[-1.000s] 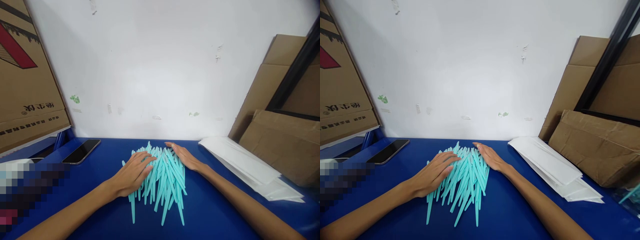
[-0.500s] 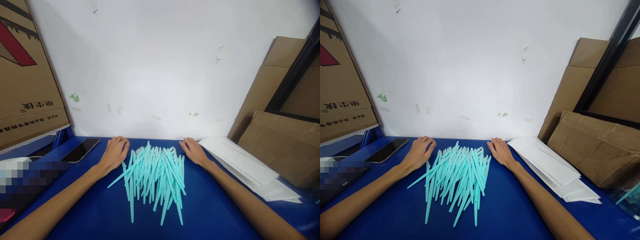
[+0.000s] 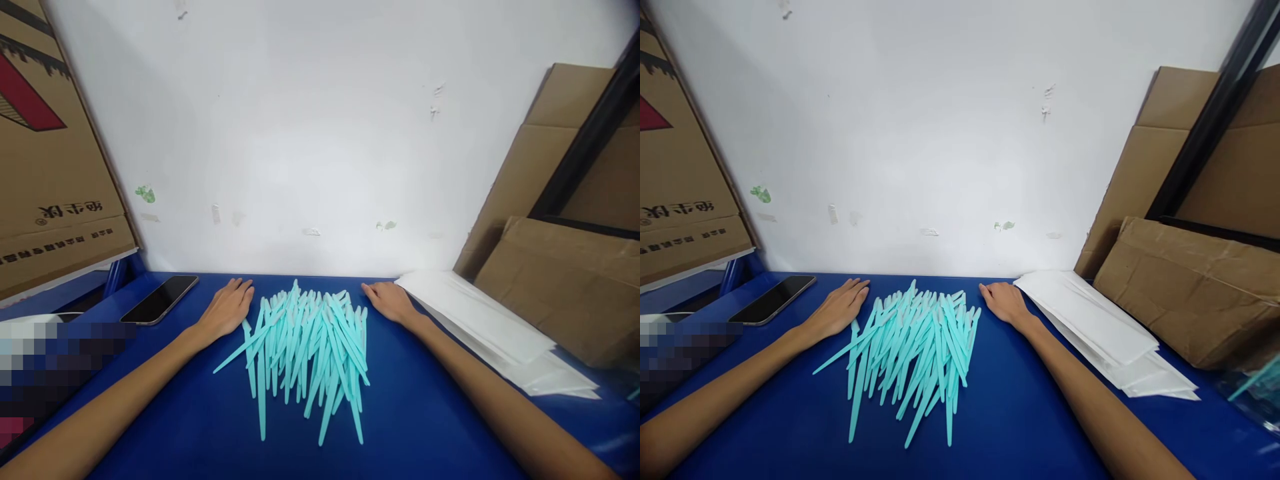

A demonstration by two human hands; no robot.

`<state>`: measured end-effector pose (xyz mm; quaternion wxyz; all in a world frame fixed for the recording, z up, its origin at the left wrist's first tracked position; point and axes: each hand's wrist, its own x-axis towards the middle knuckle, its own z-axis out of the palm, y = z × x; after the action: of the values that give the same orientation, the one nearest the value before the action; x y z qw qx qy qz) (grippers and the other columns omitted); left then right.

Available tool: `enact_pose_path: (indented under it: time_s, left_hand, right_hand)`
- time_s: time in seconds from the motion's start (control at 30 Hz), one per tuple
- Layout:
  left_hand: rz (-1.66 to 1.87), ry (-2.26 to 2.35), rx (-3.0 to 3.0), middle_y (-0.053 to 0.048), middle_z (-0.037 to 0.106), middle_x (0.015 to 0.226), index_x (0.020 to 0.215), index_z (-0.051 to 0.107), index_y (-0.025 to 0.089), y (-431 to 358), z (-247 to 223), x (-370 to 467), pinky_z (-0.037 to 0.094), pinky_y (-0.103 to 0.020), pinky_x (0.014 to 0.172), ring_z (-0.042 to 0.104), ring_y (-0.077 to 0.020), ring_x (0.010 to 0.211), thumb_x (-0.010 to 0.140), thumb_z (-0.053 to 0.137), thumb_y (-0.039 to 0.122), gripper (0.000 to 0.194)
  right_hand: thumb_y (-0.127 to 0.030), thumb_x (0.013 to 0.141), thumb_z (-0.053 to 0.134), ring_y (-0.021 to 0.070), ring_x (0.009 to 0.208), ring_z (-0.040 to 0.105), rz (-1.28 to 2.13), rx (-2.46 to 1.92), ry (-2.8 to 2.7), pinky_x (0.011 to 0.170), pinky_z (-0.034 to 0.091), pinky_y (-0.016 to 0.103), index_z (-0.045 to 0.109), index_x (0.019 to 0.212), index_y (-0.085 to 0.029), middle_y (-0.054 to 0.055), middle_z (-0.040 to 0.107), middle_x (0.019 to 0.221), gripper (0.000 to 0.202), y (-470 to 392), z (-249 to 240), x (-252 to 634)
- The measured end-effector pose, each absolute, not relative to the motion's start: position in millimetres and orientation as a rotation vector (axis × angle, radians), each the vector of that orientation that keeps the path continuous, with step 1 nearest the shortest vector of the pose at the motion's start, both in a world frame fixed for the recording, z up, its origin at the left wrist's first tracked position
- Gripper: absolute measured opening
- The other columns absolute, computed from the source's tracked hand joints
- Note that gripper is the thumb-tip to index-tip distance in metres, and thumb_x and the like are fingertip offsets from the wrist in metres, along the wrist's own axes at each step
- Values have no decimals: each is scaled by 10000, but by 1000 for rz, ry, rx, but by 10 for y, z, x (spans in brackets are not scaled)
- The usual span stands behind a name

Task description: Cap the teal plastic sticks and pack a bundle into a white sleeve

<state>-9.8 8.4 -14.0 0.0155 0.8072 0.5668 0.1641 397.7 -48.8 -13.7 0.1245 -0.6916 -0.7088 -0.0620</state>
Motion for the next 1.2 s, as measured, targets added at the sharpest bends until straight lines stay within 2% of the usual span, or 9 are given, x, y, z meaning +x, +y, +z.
enact_pose_path:
  time_s: [0.2,0.37,0.53,0.77,1.2]
  left_hand:
    - [459,1781,2454,-197,397,1532,1467,450,99,9,-77,-67,244,-513,1181,282,-322,1465,1004,78,552,747]
    - [435,1773,2460,-159,377,1552,1478,442,155,5,-79,-76,250,-528,1173,255,-320,1474,1004,66,578,738]
    - [391,1780,2451,-190,341,1564,1500,405,132,16,-85,-75,226,-522,1180,230,-322,1482,1001,51,573,754]
    - [362,1792,2443,-173,333,1573,1513,385,158,25,-93,-67,187,-502,1194,209,-310,1490,1000,44,569,740]
    - [336,1810,2435,-169,321,1578,1520,366,140,-11,-52,-46,201,-500,1191,206,-305,1492,999,50,566,744]
  right_hand:
    - [-507,1033,196,249,770,676,-177,-2044,-2079,645,386,312,698,748,-201,100,724,787,653,-502,-112,3963]
    - [-505,1036,193,237,738,670,-177,-2061,-2083,618,362,300,692,743,-199,90,718,760,655,-507,-100,3950]
    - [-497,1034,217,222,711,662,-178,-2087,-2079,601,342,287,696,752,-196,79,713,742,632,-514,-82,3930]
    - [-481,1034,240,225,736,667,-182,-2116,-2075,614,347,288,708,774,-198,80,716,758,605,-523,-68,3913]
    - [-453,1026,294,213,724,652,-214,-2107,-2023,599,328,285,678,774,-205,67,707,757,522,-530,-75,3905]
